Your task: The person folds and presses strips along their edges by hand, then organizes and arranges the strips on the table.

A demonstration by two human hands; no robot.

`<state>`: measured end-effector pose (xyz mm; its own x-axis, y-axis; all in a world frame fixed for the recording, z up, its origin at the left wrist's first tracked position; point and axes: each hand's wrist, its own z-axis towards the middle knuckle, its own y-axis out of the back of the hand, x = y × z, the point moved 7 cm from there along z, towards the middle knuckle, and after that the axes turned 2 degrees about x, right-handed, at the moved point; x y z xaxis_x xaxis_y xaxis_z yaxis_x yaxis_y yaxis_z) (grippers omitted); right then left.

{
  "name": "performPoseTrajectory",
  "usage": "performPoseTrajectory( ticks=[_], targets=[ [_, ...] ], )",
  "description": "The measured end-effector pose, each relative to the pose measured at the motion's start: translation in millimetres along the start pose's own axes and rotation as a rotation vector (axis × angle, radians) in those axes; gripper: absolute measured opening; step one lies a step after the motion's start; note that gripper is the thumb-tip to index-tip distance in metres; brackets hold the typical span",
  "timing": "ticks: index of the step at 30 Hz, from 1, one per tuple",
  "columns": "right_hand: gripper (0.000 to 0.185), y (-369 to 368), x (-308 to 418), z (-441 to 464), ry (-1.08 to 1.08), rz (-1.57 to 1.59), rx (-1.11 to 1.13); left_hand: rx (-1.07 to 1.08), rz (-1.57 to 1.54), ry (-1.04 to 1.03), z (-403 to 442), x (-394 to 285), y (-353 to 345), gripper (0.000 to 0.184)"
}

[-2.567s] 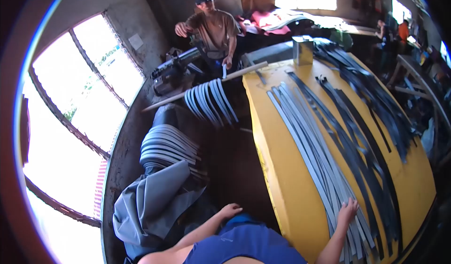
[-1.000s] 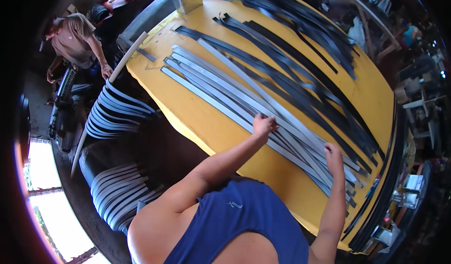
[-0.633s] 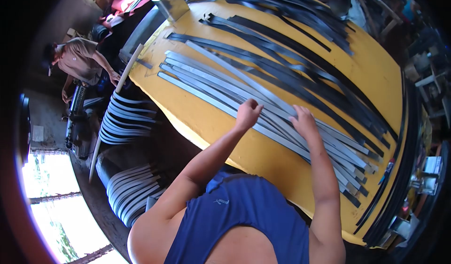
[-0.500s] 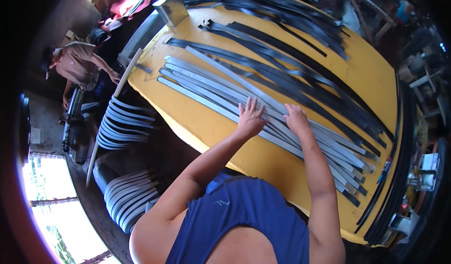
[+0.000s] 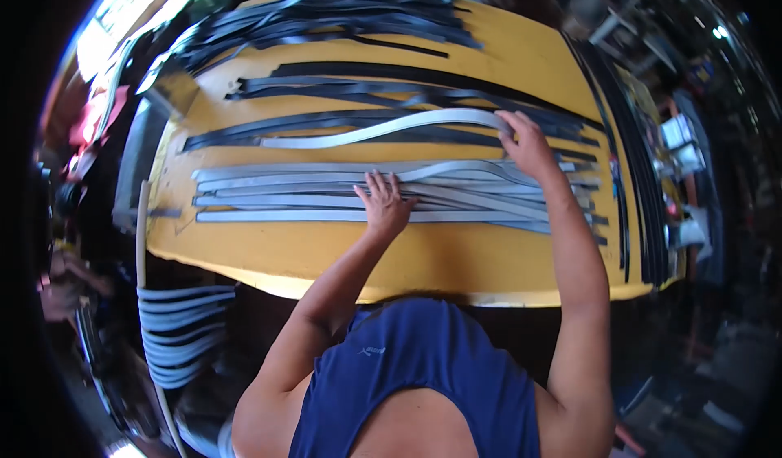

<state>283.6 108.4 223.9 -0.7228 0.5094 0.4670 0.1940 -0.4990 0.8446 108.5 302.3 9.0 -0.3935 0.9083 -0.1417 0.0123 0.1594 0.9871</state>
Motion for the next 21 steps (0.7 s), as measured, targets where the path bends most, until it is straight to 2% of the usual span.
performPoseTrajectory(
  ticks=[2, 5, 10, 15, 16, 21],
  targets=[
    [0.037, 30, -7, -13, -0.086, -0.013, -0.028, 0.039, 0.019, -0.003, 3, -1, 0, 0.087],
    [0.038, 87, -8, -28, -0.104, -0.101, -0.132, 0.052, 0.032, -0.002, 2, -3, 3, 0.089],
    [0.040, 178, -13, -48, -0.010, -0.179, -0.300, 0.024, 0.010, 0.025, 3, -2, 2, 0.092],
    [0.039, 234, -21, -67, 0.059, -0.266, -0.374, 0.132, -0.010, 0.127, 9, -7, 10, 0.092],
    [0.037, 251, -27, -72, 0.138, -0.358, -0.450, 0.150, -0.002, 0.142, 9, -8, 11, 0.092],
    [0.030, 366, -65, -96, 0.224, -0.433, -0.727, 0.186, -0.032, 0.207, 11, -11, 8, 0.093]
  ],
)
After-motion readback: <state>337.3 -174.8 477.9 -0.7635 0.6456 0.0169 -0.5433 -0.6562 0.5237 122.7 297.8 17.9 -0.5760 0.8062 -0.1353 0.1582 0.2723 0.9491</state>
